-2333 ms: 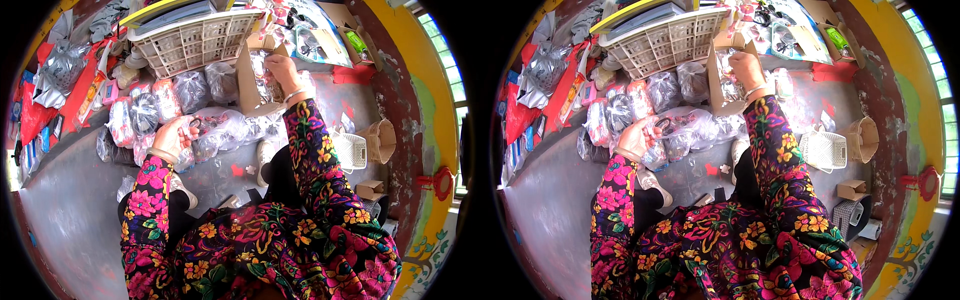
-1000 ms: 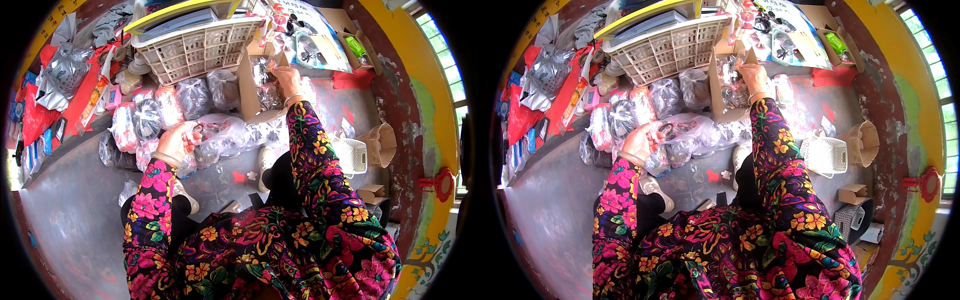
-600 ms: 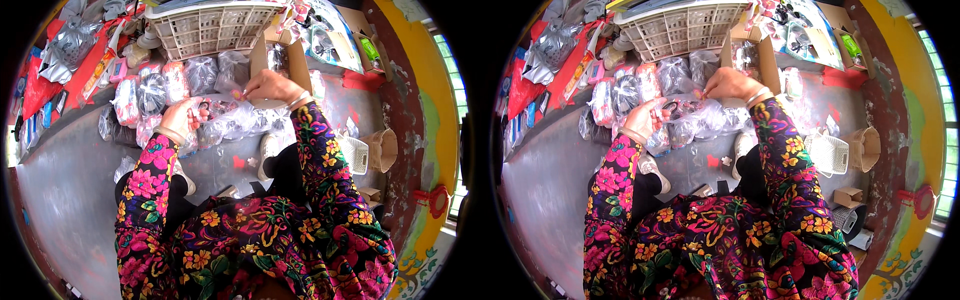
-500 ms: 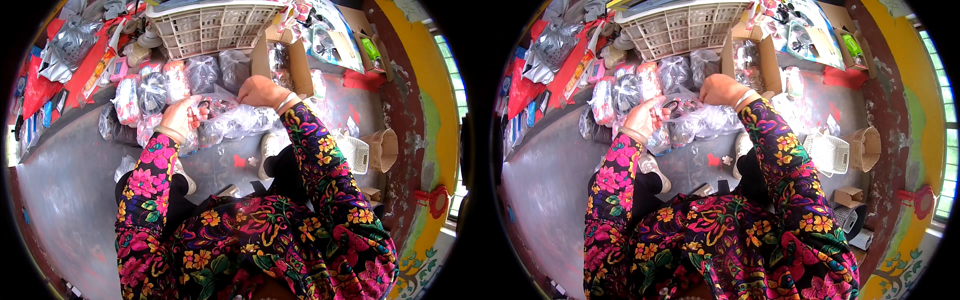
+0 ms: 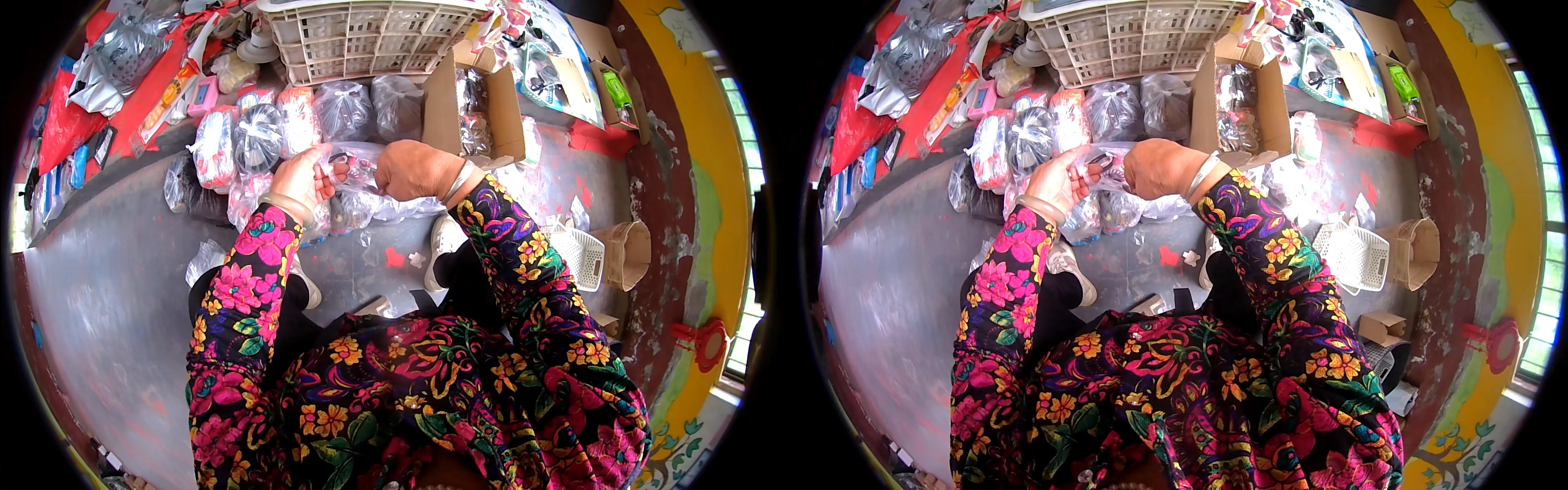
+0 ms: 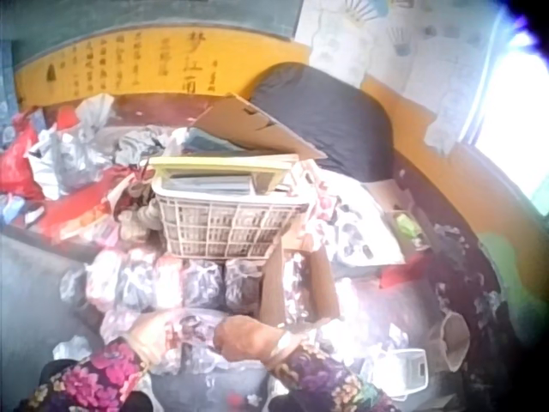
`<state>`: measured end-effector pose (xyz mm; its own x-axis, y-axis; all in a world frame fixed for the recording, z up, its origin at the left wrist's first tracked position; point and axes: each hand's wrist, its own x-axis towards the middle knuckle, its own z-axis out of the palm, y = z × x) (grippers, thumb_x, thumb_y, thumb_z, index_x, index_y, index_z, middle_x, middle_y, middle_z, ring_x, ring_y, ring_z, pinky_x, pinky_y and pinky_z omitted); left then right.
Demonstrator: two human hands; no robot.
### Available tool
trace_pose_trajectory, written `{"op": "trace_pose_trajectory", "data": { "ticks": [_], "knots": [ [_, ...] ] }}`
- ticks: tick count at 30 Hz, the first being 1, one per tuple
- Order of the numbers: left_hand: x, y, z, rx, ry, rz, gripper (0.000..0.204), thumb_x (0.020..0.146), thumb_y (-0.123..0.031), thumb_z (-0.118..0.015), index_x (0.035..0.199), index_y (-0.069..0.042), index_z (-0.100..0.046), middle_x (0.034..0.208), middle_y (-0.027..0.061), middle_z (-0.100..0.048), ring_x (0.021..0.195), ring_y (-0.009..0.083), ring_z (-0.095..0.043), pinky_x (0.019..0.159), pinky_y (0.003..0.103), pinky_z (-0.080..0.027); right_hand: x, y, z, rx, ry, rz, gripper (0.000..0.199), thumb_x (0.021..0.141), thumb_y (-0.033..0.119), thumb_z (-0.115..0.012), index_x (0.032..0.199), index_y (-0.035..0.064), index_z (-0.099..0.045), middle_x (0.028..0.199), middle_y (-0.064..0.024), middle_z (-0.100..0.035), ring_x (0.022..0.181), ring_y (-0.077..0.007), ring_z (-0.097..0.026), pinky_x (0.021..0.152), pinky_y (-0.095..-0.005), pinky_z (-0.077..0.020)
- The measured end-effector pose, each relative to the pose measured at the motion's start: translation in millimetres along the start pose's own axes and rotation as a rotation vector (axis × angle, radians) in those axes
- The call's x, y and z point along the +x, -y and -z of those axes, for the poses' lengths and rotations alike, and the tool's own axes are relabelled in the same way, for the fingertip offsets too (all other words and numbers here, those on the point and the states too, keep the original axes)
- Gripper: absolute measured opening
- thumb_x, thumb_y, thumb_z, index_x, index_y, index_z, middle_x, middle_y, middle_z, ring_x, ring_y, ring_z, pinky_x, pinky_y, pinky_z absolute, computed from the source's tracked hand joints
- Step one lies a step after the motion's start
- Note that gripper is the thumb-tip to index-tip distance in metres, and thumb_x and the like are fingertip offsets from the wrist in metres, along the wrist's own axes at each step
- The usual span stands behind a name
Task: The person sits on the floor surrounded by plastic-wrapped bundles and opens a clear plastic bag. They reach into a cardboard box and repeatedly pick up small items, placing them into the open bag. The person continues to sort items from the box into the bag throughout the clip.
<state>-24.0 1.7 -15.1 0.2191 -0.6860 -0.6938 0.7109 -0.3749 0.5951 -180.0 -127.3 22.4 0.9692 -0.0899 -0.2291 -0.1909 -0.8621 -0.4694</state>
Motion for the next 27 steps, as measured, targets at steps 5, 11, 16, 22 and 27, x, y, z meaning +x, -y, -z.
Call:
{"op": "trace_pose_trajectory", "data": {
  "ticks": [5, 11, 16, 22, 27],
  "knots": [
    [-4.8, 1.0, -5.4, 0.127, 0.085, -0.019, 0.032, 0.086, -0.029, -0.048, 0.110, -0.010, -0.053, 0.078, 0.0110, -0.062, 0.066, 0.0158, -0.059, 0.052, 0.023, -0.043, 17.9, -30.2, -37.8, -0.033, -0.172, -0.107, 0.015, 0.068, 0.014, -0.052, 0.073, 0.0082, -0.065, 0.071, -0.0166, -0.059, 0.069, -0.0342, -0.057, 0.062, -0.0401, -0.0451],
    [-11.2, -3.7, -10.1, 0.186, 0.122, 0.012, 0.031, 0.086, -0.030, -0.047, 0.109, -0.010, -0.055, 0.077, 0.0100, -0.062, 0.066, 0.0153, -0.059, 0.051, 0.022, -0.044, 39.3, -63.2, -88.6, 0.061, -0.212, -0.174, 0.017, 0.074, 0.015, -0.048, 0.081, 0.0032, -0.059, 0.077, -0.0193, -0.060, 0.078, -0.0343, -0.058, 0.068, -0.0390, -0.0461],
    [-7.7, -2.7, -5.8, 0.179, 0.104, 0.023, 0.031, 0.086, -0.029, -0.047, 0.109, -0.010, -0.055, 0.078, 0.0096, -0.062, 0.066, 0.0152, -0.059, 0.051, 0.022, -0.044, 32.0, -75.7, -96.2, -0.150, -0.030, -0.391, 0.023, 0.076, 0.011, -0.047, 0.088, -0.0002, -0.062, 0.089, -0.0195, -0.061, 0.086, -0.0318, -0.060, 0.074, -0.0371, -0.0472],
    [-10.2, -4.9, -7.7, 0.201, 0.109, 0.025, 0.031, 0.086, -0.029, -0.047, 0.108, -0.010, -0.055, 0.077, 0.0096, -0.062, 0.066, 0.0150, -0.059, 0.051, 0.022, -0.044, 25.2, -77.5, -74.4, -0.274, 0.216, -0.594, 0.025, 0.078, 0.014, -0.048, 0.093, 0.0022, -0.064, 0.097, -0.0174, -0.061, 0.092, -0.0291, -0.059, 0.077, -0.0369, -0.0470],
    [-11.9, -5.2, -6.7, 0.196, 0.078, 0.025, 0.029, 0.085, -0.029, -0.050, 0.105, -0.009, -0.057, 0.076, 0.0091, -0.062, 0.064, 0.0144, -0.059, 0.049, 0.021, -0.043, 28.3, -62.1, -62.8, -0.238, -0.016, -0.588, 0.022, 0.078, 0.013, -0.048, 0.089, 0.0038, -0.064, 0.096, -0.0154, -0.062, 0.090, -0.0280, -0.060, 0.076, -0.0363, -0.0473]
  ]
}}
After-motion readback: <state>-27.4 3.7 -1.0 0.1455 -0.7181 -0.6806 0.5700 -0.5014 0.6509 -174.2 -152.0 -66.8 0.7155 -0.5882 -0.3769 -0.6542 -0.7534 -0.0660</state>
